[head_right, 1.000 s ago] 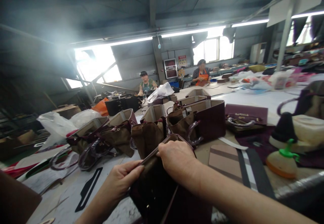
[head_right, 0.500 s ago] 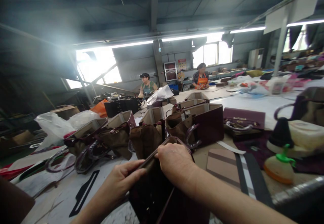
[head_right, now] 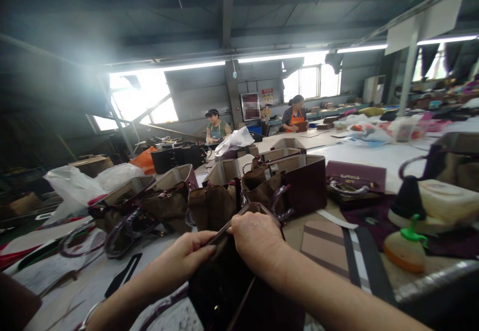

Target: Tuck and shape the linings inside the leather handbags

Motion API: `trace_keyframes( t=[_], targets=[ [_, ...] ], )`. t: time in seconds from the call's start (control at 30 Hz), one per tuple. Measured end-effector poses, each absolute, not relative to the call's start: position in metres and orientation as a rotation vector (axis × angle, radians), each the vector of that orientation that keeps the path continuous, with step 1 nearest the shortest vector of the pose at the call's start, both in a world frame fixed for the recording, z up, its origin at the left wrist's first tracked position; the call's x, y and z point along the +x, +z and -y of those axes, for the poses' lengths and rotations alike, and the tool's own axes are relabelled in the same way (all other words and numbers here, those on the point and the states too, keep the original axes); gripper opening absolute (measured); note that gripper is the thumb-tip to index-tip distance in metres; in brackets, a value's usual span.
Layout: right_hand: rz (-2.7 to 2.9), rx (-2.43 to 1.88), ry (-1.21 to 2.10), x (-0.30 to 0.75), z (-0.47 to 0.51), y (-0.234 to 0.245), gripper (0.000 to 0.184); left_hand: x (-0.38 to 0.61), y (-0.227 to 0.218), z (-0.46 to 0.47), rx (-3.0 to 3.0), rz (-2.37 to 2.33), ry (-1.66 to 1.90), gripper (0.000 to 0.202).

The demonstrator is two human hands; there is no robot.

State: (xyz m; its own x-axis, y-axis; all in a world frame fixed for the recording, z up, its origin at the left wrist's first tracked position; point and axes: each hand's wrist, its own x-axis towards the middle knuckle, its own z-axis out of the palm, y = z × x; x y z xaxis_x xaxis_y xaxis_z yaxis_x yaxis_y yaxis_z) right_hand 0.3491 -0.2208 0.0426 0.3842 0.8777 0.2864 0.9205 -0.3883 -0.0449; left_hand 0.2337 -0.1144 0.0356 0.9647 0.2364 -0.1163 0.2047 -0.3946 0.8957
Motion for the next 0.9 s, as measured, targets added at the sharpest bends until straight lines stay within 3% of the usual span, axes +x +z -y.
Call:
trace_keyframes(
  t=[0.33,0.9],
  targets=[
    [1.613,-2.448,-0.293,0.351,0.221,0.044,0.023,0.241,0.025,0.107,1.905,-0.309,0.059,0.030],
    [1.612,-2.434,-0.290,0.351,0.224,0.043,0.025,0.239,0.032,0.112,2.347,-0.387,0.180,0.025]
  ],
)
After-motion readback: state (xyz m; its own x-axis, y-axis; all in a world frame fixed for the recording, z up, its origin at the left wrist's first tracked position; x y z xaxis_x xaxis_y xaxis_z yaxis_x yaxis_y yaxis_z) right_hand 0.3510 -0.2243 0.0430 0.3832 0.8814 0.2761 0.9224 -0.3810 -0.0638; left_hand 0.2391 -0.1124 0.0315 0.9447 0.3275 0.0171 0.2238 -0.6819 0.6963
